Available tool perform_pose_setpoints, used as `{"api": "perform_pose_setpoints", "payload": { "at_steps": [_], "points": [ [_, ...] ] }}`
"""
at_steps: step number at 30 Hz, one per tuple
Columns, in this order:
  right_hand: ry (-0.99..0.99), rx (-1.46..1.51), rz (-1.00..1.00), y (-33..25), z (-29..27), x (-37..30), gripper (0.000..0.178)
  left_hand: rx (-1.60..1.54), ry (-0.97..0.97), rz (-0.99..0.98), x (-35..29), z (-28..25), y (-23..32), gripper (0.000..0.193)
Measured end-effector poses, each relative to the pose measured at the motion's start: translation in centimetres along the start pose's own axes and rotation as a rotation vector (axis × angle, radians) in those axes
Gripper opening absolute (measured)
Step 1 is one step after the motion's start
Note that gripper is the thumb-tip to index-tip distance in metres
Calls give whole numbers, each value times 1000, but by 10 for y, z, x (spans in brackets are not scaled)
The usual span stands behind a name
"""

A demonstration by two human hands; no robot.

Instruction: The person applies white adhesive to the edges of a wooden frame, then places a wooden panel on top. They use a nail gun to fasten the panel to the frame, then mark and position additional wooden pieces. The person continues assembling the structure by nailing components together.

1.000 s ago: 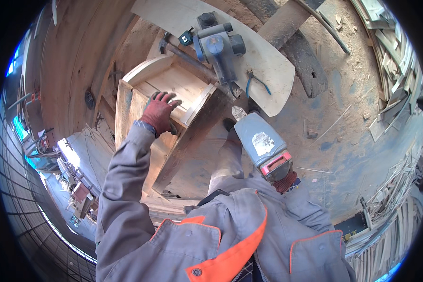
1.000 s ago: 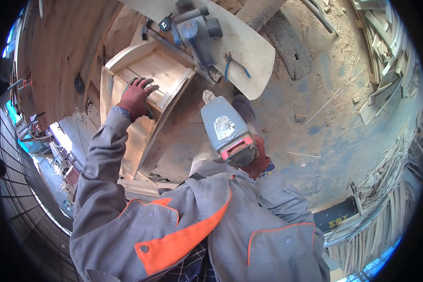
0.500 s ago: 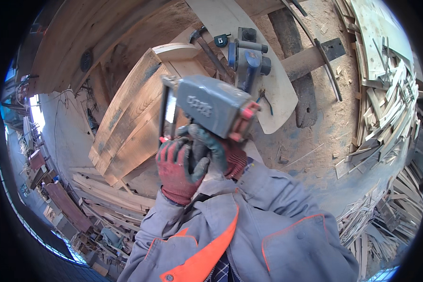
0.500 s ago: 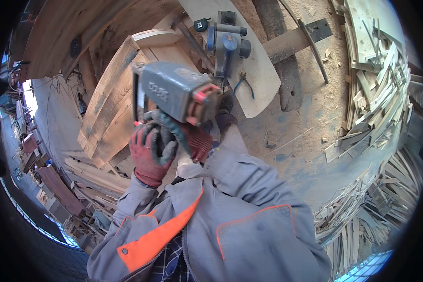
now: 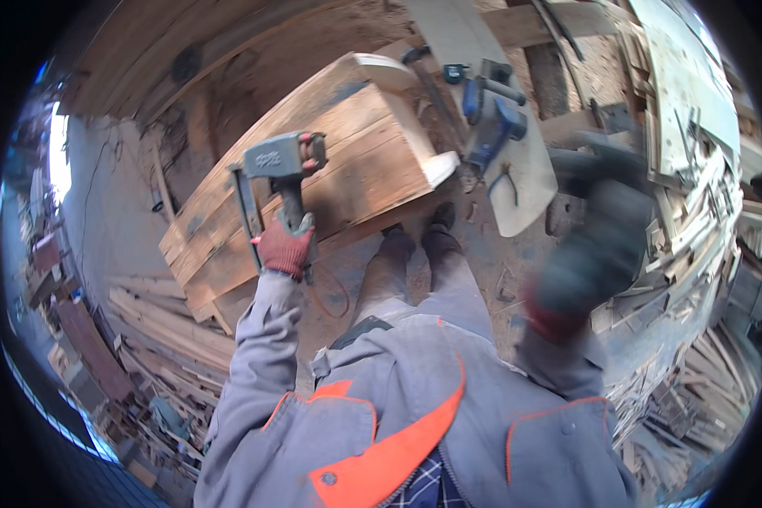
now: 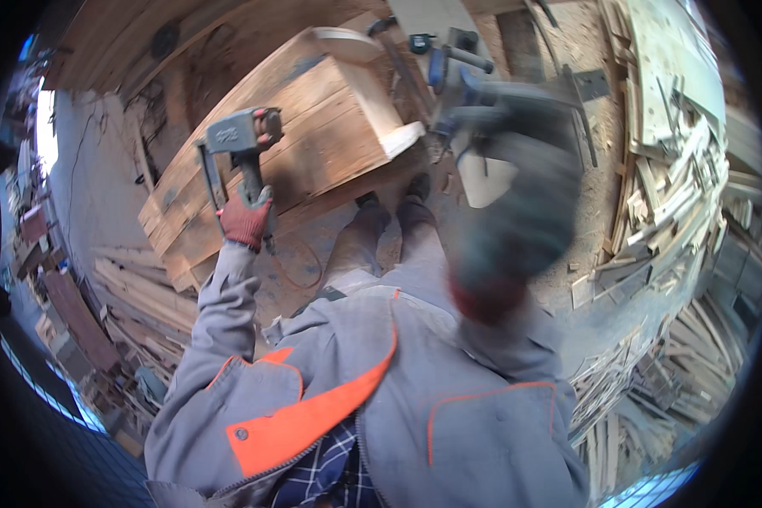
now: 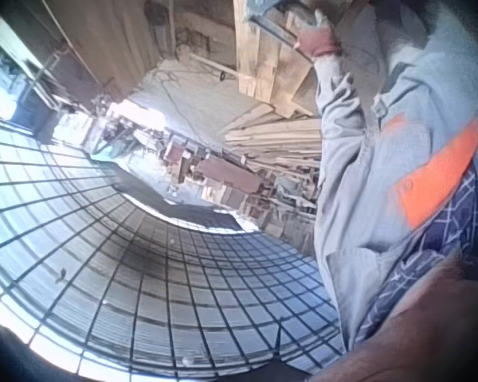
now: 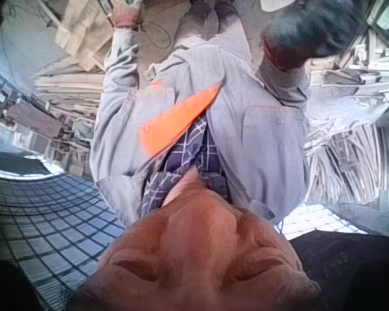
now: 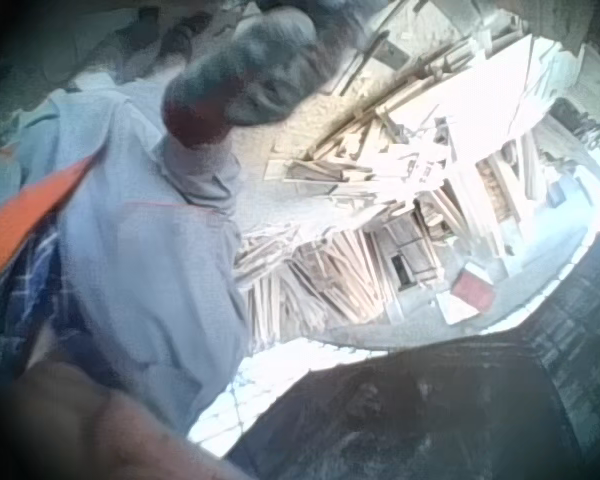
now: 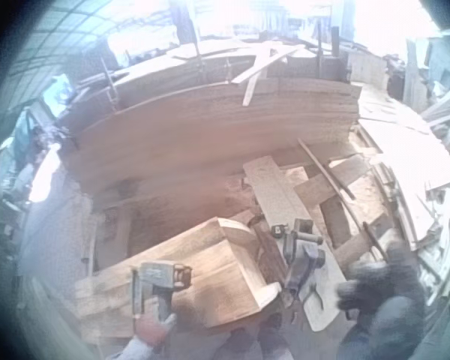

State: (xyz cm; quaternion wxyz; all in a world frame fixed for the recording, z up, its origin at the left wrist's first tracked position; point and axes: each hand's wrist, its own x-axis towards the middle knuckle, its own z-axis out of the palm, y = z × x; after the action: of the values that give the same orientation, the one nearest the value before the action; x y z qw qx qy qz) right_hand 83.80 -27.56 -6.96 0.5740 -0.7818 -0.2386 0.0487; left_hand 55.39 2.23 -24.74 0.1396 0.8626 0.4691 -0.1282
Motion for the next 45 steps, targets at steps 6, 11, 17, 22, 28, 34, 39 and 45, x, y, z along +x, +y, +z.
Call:
{"api": "perform_pose_setpoints", "payload": {
  "at_steps": [6, 11, 17, 22, 28, 34, 39, 45],
  "points": [
    [89, -533, -42, -22, -95, 33, 50, 58, -94, -192, 41, 8, -32, 72],
    [24, -629, -37, -26, -97, 28, 49, 138, -106, -151, 40, 4, -25, 74],
    [-42, -564, -100, -55, -61, 25, 49, 126, -159, -144, 41, -2, -25, 74],
    [-182, -344, -221, -98, 1, 27, 49, 128, -127, -88, 41, 7, -26, 71],
    [-593, 193, -435, -182, 122, 1, 49, 200, -43, -28, 40, 22, -26, 68],
    [-1203, 680, -761, -249, 242, -114, 49, 130, -135, -94, 44, 26, -23, 76],
    [-1612, 628, -630, -252, 264, -156, 27, -33, -21, -45, 35, 23, -29, 58],
    [-1142, 758, -720, -258, 264, -168, 23, 145, -73, -113, 38, 21, -22, 67]
  ]
}}
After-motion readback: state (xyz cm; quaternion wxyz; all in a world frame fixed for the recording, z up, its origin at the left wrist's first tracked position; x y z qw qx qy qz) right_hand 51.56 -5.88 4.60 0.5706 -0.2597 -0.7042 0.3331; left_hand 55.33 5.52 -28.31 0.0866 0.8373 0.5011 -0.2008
